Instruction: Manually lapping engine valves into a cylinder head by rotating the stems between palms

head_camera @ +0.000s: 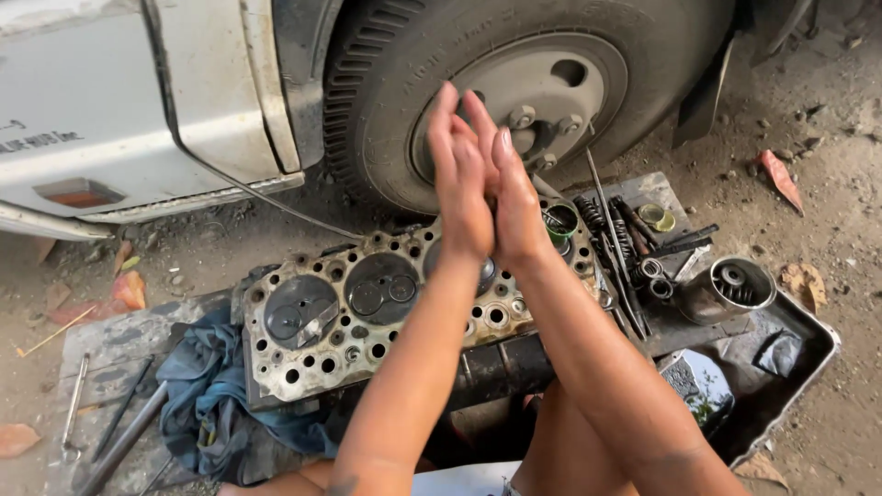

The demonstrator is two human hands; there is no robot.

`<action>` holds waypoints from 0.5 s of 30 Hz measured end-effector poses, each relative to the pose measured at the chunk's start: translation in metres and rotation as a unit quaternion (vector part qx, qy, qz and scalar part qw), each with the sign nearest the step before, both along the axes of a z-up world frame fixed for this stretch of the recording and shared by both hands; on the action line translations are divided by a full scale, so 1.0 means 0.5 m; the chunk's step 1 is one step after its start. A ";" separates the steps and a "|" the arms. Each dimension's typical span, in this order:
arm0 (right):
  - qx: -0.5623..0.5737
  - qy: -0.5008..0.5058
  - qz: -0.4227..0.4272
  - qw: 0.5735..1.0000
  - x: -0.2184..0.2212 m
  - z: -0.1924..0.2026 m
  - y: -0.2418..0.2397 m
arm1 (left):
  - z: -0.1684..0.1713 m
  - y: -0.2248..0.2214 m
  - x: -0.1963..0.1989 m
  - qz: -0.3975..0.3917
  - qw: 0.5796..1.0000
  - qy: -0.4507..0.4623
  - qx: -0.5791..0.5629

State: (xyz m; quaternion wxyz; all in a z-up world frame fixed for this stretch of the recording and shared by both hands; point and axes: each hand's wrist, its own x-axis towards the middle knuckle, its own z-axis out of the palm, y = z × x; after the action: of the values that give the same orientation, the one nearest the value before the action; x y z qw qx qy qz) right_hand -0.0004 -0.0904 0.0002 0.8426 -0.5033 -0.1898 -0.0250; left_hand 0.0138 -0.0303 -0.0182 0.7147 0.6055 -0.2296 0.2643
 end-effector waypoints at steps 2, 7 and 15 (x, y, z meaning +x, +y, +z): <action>-0.013 -0.006 0.007 1.000 -0.014 0.020 0.008 | 0.014 0.017 0.028 0.071 0.997 0.004 0.004; 0.018 0.005 -0.020 1.000 0.059 -0.025 -0.036 | 0.063 -0.023 -0.160 -0.028 0.995 -0.023 0.091; 0.034 0.032 0.027 0.999 -0.012 0.018 0.000 | 0.041 -0.035 -0.124 -0.009 0.999 -0.030 0.035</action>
State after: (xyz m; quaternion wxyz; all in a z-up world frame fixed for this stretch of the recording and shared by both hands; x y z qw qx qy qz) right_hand -0.0062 -0.0902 0.0091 0.8654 -0.4693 -0.1756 0.0072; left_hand -0.0481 -0.0481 0.0021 0.6882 0.6199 -0.2654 0.2676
